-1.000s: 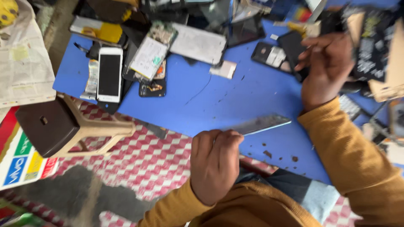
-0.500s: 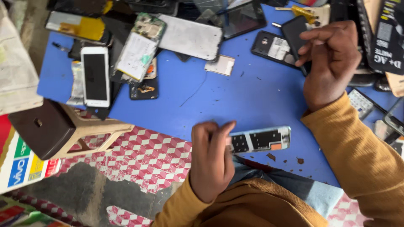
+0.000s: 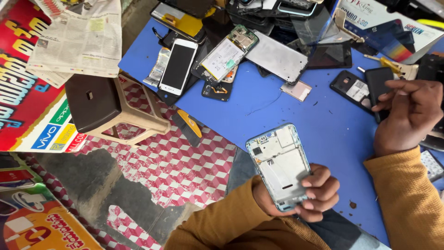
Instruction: The person disassembles a smartphone by prying open the back cover and using a screwdriver to remove screws from the internal frame. They then handle another phone, unscrewing its back cover and setting it aside. The work occurs on a cluttered blue workbench with multiple phone parts and tools visible.
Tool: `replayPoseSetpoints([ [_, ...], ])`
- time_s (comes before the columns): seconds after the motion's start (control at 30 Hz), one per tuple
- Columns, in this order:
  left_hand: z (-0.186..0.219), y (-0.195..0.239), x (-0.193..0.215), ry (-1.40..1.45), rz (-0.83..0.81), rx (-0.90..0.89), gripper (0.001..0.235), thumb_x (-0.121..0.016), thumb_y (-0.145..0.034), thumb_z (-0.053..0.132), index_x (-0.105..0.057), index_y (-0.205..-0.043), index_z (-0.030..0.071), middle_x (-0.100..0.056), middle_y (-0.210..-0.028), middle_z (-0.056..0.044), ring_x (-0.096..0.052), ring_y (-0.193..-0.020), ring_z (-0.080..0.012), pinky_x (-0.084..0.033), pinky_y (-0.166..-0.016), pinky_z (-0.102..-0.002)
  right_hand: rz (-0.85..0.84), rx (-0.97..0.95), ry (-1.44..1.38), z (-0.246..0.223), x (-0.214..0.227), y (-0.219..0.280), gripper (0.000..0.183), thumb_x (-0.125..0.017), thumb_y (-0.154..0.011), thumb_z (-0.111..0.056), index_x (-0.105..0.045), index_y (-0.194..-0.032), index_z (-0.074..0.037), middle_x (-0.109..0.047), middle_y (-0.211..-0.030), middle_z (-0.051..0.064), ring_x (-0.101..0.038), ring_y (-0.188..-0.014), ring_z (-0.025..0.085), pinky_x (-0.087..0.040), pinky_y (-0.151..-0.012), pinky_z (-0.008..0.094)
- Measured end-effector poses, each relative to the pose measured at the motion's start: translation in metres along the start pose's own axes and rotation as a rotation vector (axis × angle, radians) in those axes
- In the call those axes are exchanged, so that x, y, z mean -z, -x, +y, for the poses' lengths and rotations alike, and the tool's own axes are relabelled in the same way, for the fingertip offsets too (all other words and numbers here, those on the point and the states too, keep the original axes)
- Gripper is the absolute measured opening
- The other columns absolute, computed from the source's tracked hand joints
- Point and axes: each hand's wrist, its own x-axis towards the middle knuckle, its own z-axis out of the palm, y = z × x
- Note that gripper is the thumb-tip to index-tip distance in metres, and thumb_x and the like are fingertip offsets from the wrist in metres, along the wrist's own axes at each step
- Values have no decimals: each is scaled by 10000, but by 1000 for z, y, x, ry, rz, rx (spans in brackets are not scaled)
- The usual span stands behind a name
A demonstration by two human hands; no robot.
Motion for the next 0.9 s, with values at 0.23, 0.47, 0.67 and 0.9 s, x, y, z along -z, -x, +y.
replayPoseSetpoints([
  [0.23,-13,14,25,-139,-3,61,470,-637,-1038,539,-499,-877,120,-434,-845,-15,-458,-785,-103,-419,-550,-222,-7,-29,-48,15,8,5,200,-404,-1197,148,-572,-1092,115,-542,-1159,119,-596,-807,122,-576,-714,243],
  [0.47,13,9,-16,-581,79,-53,361,-579,-1058,381,-528,-1243,76,-595,-974,-105,-617,-789,-115,-511,-612,-234,-17,-23,-86,36,15,5,170,-376,-1186,126,-537,-1144,90,-603,-1169,132,-602,-823,123,-584,-714,245],
  [0.67,28,39,-41,-1957,658,-436,108,-588,-1023,56,-585,-1124,16,-632,-999,-85,-615,-742,-171,-533,-655,-280,-23,-31,-76,25,12,3,178,-392,-1208,142,-564,-1170,121,-582,-1106,126,-602,-798,126,-579,-701,244],
  [0.9,51,18,-52,-2886,750,-854,159,-644,-1044,-18,-707,-1176,43,-752,-1186,-131,-758,-1103,-278,-584,-944,-360,15,14,-36,4,1,3,186,-481,-1189,132,-635,-1085,123,-506,-1223,107,-638,-816,124,-561,-649,231],
])
